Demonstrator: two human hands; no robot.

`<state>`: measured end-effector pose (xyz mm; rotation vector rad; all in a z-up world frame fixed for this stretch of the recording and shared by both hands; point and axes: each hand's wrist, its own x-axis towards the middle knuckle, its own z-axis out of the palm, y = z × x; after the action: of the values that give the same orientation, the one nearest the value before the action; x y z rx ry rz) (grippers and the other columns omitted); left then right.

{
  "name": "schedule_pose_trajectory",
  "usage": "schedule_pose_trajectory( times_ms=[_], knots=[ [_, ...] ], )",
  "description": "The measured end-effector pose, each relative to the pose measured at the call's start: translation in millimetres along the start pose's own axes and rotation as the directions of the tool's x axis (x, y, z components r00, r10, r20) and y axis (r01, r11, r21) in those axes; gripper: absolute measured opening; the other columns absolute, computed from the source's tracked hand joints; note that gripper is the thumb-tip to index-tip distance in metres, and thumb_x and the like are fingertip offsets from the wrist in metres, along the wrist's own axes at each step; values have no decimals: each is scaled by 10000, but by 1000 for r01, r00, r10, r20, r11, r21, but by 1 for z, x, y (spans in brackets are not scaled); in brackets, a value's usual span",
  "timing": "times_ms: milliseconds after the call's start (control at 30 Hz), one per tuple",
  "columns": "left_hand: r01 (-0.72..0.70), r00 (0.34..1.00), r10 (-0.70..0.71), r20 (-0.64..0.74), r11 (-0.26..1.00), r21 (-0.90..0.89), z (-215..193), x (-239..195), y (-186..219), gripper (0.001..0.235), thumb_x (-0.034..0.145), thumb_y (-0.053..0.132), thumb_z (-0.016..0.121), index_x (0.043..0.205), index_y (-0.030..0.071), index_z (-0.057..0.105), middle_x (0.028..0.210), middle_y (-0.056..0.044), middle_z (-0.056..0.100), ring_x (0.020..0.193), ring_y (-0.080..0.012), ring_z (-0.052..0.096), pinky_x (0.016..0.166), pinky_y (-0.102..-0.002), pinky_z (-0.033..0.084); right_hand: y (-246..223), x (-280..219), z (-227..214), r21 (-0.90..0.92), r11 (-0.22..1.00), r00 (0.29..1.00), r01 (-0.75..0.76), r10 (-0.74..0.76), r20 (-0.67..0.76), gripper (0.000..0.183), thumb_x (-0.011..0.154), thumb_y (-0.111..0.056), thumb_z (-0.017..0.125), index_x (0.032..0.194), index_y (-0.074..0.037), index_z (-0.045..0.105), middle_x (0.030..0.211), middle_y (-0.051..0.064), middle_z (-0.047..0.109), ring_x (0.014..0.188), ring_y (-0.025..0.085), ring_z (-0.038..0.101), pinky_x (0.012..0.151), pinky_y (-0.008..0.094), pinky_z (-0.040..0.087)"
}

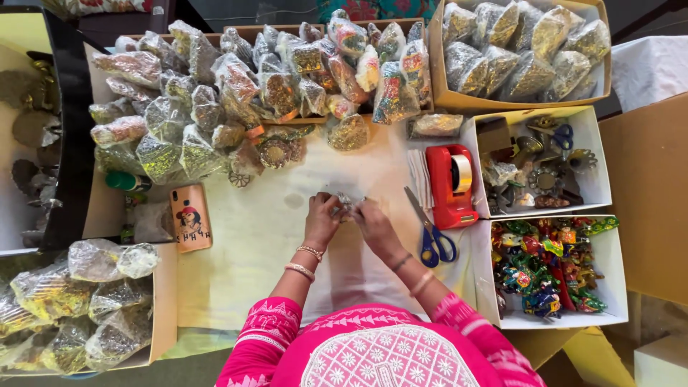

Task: The person wraps small decorative items in bubble wrap on a table. They pick up a piece of bubble wrap, place a decoration on it, and fold the wrap around the item. The wrapped items are then placed into a cardboard box.

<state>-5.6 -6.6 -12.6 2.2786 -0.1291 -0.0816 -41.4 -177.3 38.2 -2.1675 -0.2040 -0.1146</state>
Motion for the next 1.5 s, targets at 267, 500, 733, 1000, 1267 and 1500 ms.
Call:
schedule_pose_trajectory(
  times_ms=[267,500,733,1000,1267,1500],
  knots=[
    [-3,1000,3,-23,1000,-25,3,0,-4,243,760,129,816,941,108,655,1113,-70,629,1087,-348,553,852,-447,536,17,38,26,-311,950,980,10,52,190,131,919,-81,606,1031,-66,539,901,143,683,881,374,672,714,488,539],
    [-6,1000,5,-7,1000,-31,4,-1,-4,274,761,97,809,982,112,647,1104,-86,626,1062,-363,546,845,-459,534,20,38,39,-552,829,975,85,45,218,143,924,-152,645,994,-87,538,887,115,691,871,298,699,705,425,563],
    [-42,999,41,-28,999,-25,-3,-5,6,346,763,70,803,1067,121,646,1113,-101,620,1059,-378,541,836,-468,533,9,46,42,-652,753,958,94,109,264,318,841,-143,675,1105,-100,502,929,111,667,905,281,701,702,389,569],
    [31,999,-35,-35,996,-87,11,-4,-13,542,764,59,814,1208,95,505,1142,-115,614,1071,-385,543,874,-488,527,22,47,52,-713,685,940,149,126,317,345,849,-145,685,1145,-129,510,937,92,665,906,266,692,702,381,577],
    [-16,1000,15,-21,999,-48,-3,-4,4,594,729,74,831,1255,184,578,1175,-111,615,1047,-394,526,870,-471,518,40,55,46,-749,635,928,189,133,348,234,854,-192,688,1065,-154,594,957,54,699,997,279,647,708,380,582],
    [-22,1000,21,-16,1000,-5,5,-3,-5,465,781,123,813,1206,219,649,1160,-112,614,1038,-374,527,891,-455,503,48,55,24,-583,805,942,110,103,320,199,844,-203,725,987,-148,598,979,64,663,984,339,628,769,456,559]
  ],
)
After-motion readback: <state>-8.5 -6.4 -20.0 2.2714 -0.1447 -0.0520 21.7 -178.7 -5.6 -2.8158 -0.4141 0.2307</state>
